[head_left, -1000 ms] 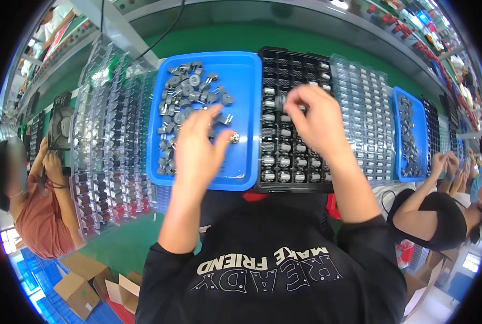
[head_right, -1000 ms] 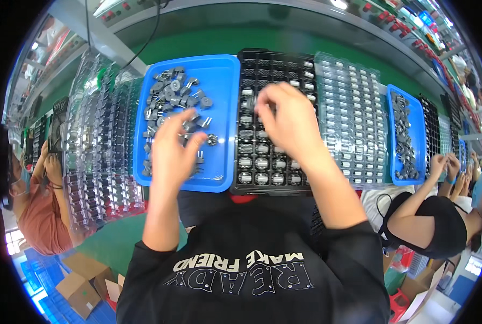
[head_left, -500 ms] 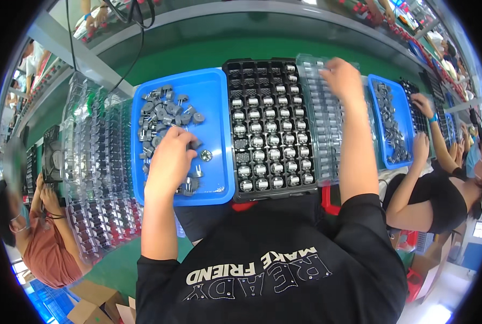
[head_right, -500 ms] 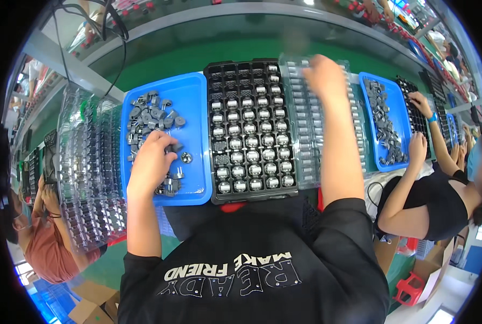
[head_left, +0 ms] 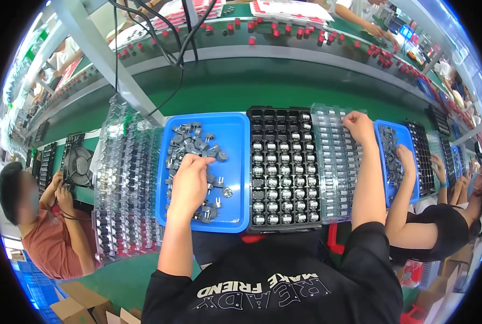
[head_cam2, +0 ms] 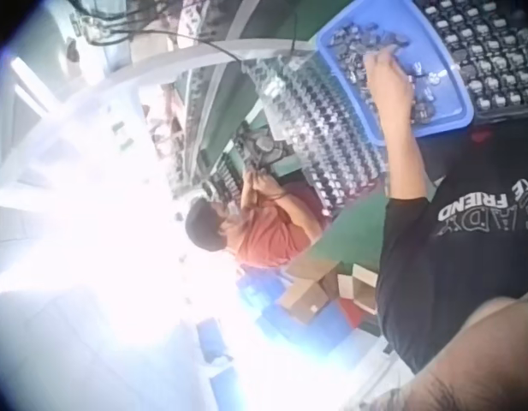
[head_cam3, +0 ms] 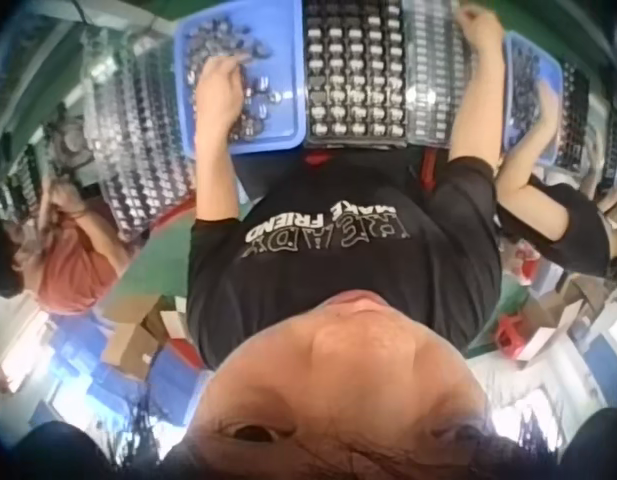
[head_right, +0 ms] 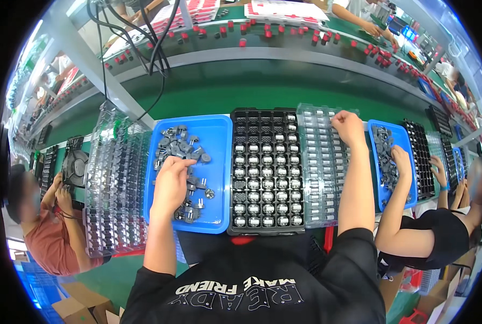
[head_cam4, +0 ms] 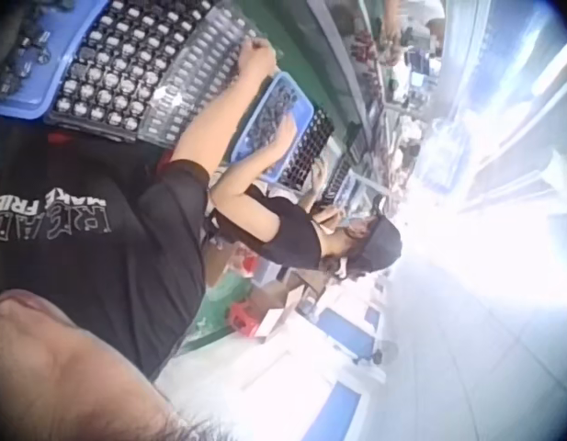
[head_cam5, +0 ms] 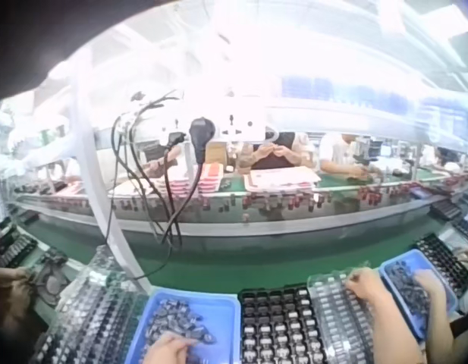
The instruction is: The recorder is picking up small metal components from a blue tray and organizing them into a black grid tray at an assembly line.
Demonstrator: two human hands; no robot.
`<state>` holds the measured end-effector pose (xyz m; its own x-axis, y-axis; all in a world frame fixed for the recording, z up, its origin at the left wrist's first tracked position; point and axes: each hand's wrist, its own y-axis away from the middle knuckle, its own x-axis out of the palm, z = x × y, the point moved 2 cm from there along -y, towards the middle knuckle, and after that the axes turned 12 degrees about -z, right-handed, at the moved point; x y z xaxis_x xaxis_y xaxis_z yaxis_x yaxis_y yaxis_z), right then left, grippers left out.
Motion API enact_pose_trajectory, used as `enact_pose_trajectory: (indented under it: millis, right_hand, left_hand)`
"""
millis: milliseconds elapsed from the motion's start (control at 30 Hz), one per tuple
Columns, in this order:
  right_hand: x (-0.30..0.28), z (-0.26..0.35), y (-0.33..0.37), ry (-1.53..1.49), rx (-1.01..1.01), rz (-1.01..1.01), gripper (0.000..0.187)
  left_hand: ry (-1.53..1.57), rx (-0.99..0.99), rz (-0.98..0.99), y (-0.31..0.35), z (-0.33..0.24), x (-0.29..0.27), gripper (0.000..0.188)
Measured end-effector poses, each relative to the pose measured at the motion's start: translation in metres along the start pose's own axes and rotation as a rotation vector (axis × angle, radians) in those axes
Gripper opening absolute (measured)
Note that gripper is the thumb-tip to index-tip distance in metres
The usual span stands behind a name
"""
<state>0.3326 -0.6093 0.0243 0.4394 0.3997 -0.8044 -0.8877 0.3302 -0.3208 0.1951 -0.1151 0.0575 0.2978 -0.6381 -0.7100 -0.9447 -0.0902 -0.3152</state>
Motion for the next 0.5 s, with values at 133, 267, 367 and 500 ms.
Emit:
enact_pose_trajectory:
  millis: [133,267,367,500]
  right_hand:
    - [-0.007,0.0,0.004,-0.101,-0.084,0.085,0.016]
    - [-0.001,0.005,0.009,-0.074,-0.217,-0.098,0.013]
    - [-0.011,0.036,0.029,-0.227,0.006,-0.019,0.013]
    - [-0.027,0.117,0.091,-0.681,0.021,0.055,0.011]
  left_hand:
    - [0.353,-0.163,-0.05,0.008,0.01,-0.006,0.024]
    - [0.683,-0.321,-0.078,0.022,0.016,0.001,0.028]
    - [0.96,-0.443,-0.021,0.027,-0.009,-0.003,0.044]
    - [1.373,-0.449,0.071,0.039,-0.027,-0.003,0.041]
